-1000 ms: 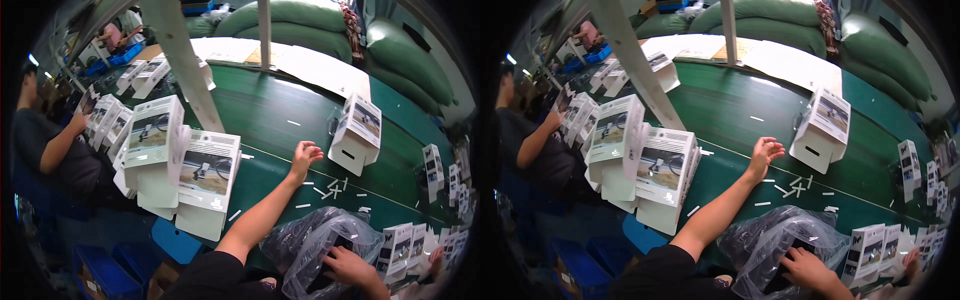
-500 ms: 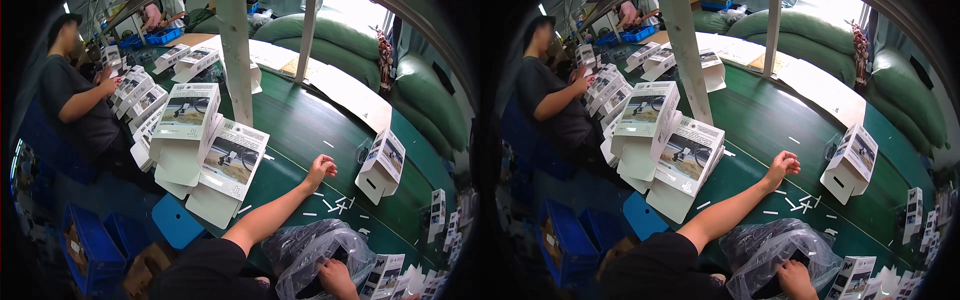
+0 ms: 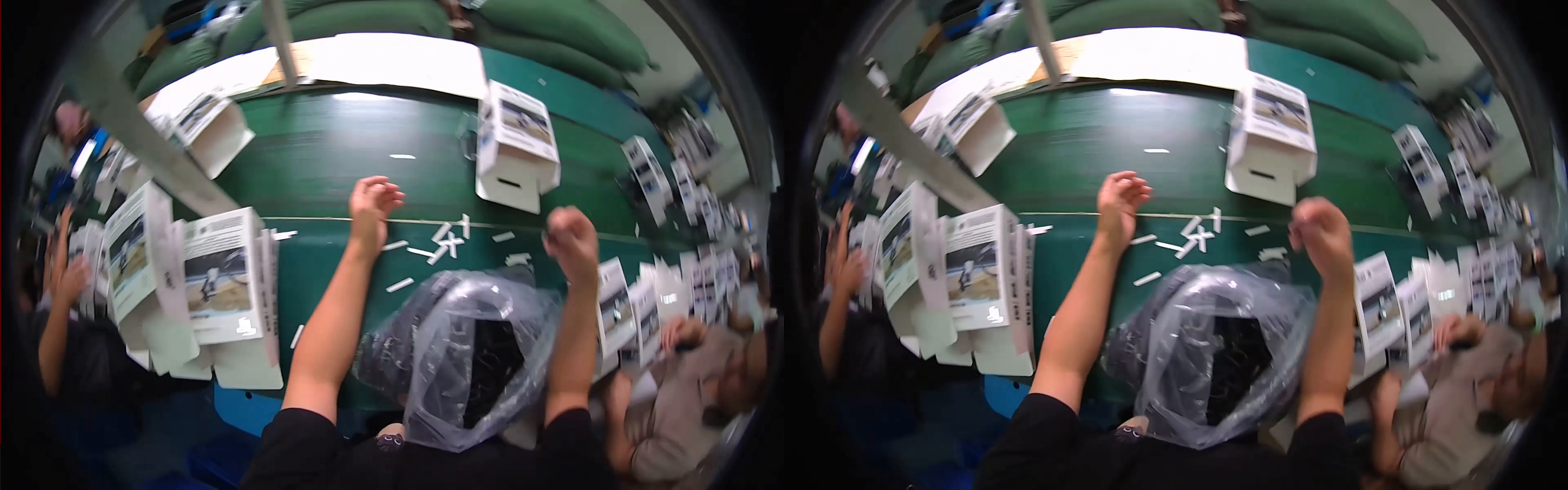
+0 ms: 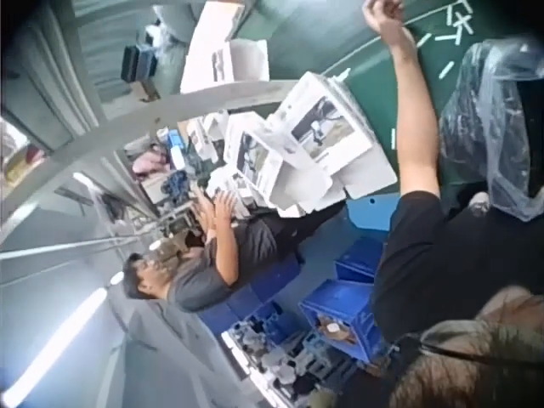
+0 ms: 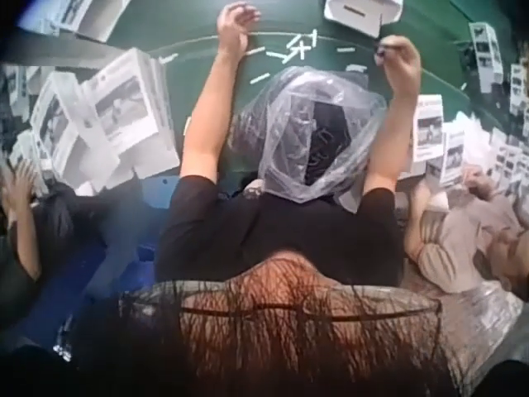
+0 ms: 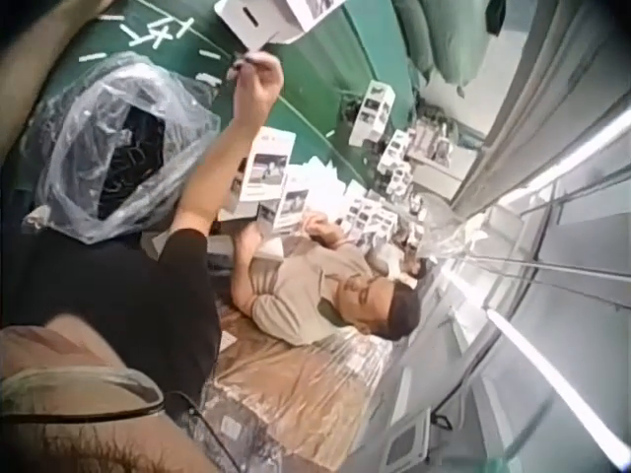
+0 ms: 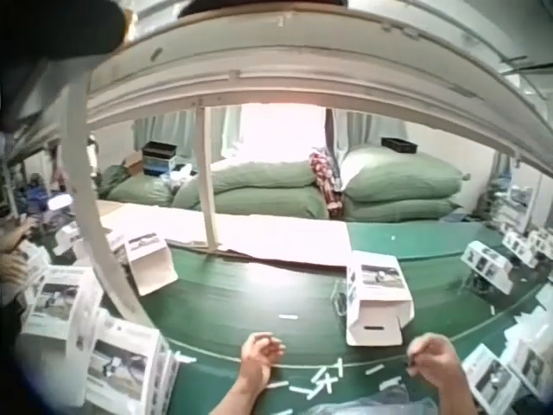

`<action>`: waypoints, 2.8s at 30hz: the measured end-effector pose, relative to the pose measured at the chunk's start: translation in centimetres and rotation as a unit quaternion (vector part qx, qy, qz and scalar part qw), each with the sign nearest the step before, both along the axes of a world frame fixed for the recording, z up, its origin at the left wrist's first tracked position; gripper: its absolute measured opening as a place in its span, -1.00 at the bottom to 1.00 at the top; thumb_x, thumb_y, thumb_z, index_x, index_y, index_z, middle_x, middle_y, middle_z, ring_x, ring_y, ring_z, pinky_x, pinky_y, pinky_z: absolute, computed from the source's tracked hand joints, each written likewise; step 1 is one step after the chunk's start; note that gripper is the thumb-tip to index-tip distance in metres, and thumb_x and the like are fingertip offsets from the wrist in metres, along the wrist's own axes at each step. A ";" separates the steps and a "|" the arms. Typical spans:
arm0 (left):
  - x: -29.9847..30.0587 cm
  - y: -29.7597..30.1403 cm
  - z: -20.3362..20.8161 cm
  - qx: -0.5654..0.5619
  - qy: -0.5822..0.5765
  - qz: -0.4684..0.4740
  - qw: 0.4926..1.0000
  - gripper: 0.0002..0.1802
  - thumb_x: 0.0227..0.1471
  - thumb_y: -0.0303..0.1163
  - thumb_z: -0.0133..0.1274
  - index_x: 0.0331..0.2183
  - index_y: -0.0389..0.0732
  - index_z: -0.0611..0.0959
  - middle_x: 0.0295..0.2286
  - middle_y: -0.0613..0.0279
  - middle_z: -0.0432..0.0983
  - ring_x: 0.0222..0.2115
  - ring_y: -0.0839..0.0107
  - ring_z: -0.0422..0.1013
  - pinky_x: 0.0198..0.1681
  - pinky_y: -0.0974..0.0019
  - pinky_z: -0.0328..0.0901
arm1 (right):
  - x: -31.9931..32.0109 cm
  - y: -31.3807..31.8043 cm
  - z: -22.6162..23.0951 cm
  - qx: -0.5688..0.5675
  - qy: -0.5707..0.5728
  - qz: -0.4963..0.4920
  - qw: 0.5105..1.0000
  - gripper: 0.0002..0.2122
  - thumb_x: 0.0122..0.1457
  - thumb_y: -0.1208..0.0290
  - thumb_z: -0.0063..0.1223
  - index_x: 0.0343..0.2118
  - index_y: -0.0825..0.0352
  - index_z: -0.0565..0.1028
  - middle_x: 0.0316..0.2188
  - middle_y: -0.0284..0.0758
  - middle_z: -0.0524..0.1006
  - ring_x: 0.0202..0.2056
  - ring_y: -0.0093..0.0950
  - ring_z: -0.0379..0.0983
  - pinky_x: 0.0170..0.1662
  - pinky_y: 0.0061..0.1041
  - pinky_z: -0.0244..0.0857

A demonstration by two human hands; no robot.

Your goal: Packaging small electronic components into individual cardboard boxes on a factory assembly line.

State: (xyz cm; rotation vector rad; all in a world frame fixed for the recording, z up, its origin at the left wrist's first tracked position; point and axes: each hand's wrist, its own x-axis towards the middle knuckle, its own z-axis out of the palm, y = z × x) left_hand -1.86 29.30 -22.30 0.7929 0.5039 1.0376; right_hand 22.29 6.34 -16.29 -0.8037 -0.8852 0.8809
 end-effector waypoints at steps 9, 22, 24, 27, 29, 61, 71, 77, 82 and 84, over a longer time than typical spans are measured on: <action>0.3 0.0 -0.2 0.029 0.063 -0.033 0.997 -0.76 0.06 -0.44 -0.14 -0.20 -0.30 0.44 -0.39 0.11 0.46 -0.38 0.35 0.44 -0.27 0.42 0.36 | 0.0 2.2 -9.0 -0.072 0.098 0.124 0.985 -0.92 0.06 0.62 0.00 -0.36 0.37 0.44 -0.47 -0.26 0.47 -0.47 -0.47 0.39 -0.37 -0.58 0.30; -3.1 -11.5 12.1 0.436 0.109 0.030 0.893 -0.81 0.00 -0.49 -0.12 -0.28 -0.30 0.47 -0.43 0.11 0.44 -0.48 0.36 0.37 -0.32 0.39 0.30 | 1.4 -0.6 -6.6 0.075 0.110 0.041 0.990 -0.95 0.11 0.58 0.00 -0.36 0.39 0.45 -0.45 -0.25 0.47 -0.42 -0.42 0.47 -0.33 -0.56 0.37; -4.0 -18.1 13.8 0.481 0.077 -0.040 0.873 -0.86 -0.02 -0.49 -0.14 -0.39 -0.29 0.50 -0.52 0.10 0.44 -0.57 0.36 0.34 -0.42 0.39 0.30 | 1.1 -5.2 -2.4 0.103 -0.013 0.057 0.993 -0.97 0.09 0.61 -0.01 -0.39 0.38 0.46 -0.45 -0.25 0.48 -0.42 -0.42 0.47 -0.34 -0.56 0.38; -6.0 -23.7 14.8 0.666 0.210 -0.282 0.658 -0.86 -0.02 -0.49 -0.06 -0.37 -0.26 0.56 -0.41 0.09 0.51 -0.34 0.24 0.47 -0.15 0.22 0.38 | -4.2 -8.8 4.7 0.071 -0.377 0.168 0.908 -0.94 -0.04 0.62 0.00 -0.46 0.37 0.44 -0.43 -0.30 0.46 -0.50 -0.43 0.44 -0.43 -0.58 0.32; -5.9 -24.1 13.0 0.726 0.356 -0.332 0.486 -0.89 -0.06 -0.44 -0.02 -0.40 -0.22 0.55 -0.24 0.17 0.47 -0.06 0.31 0.34 0.20 0.11 0.05 | -8.0 -11.0 4.5 -0.026 -0.542 0.175 0.822 -0.94 -0.06 0.56 -0.02 -0.47 0.35 0.42 -0.46 -0.35 0.43 -0.49 -0.44 0.39 -0.34 -0.56 0.30; -8.0 -17.0 13.5 0.635 0.489 -0.122 0.586 -0.79 -0.19 -0.53 -0.05 -0.37 -0.20 0.52 -0.44 0.18 0.47 -0.38 0.19 0.34 -0.12 0.29 0.18 | -9.9 -8.0 11.5 -0.095 -0.590 0.293 0.747 -0.60 -0.14 0.36 0.21 -0.19 0.35 0.42 -0.24 -0.23 0.44 -0.24 -0.26 0.37 -0.08 -0.38 0.20; -7.4 -12.8 7.5 0.591 0.492 -0.159 0.619 -0.30 -0.23 -0.29 0.17 0.03 -0.16 0.39 -0.03 0.05 0.33 -0.02 0.08 0.24 0.09 0.19 0.09 | -9.8 -1.9 1.5 -0.046 -0.652 0.133 0.745 -0.60 -0.16 0.50 0.20 -0.16 0.33 0.46 -0.07 -0.23 0.39 -0.11 -0.26 0.35 -0.06 -0.39 0.27; -7.8 -13.2 7.2 0.524 0.468 -0.259 0.663 -0.19 -0.34 -0.22 0.26 0.03 -0.16 0.39 0.05 0.06 0.25 0.07 0.08 0.16 0.14 0.12 0.03 | -9.3 -3.1 1.9 -0.125 -0.554 0.202 0.798 -0.65 -0.18 0.59 0.19 -0.22 0.31 0.51 -0.17 -0.27 0.44 -0.17 -0.30 0.36 -0.12 -0.43 0.27; -7.0 -13.7 10.1 0.609 0.493 -0.167 0.599 -0.13 -0.41 -0.22 0.30 0.04 -0.16 0.39 0.07 0.07 0.23 0.09 0.09 0.14 0.17 0.11 0.01 | -9.4 -1.9 2.7 -0.089 -0.576 0.107 0.805 -0.71 -0.19 0.62 0.20 -0.30 0.33 0.54 -0.27 -0.30 0.47 -0.25 -0.36 0.38 -0.17 -0.47 0.27; -7.2 -15.8 12.5 0.642 0.477 -0.198 0.567 -0.18 -0.40 -0.26 0.28 0.01 -0.16 0.40 0.06 0.03 0.21 0.11 0.08 0.10 0.18 0.10 -0.01 | -8.8 -2.1 2.9 -0.089 -0.566 0.116 0.812 -0.71 -0.19 0.62 0.20 -0.31 0.33 0.54 -0.28 -0.30 0.47 -0.27 -0.38 0.38 -0.19 -0.49 0.27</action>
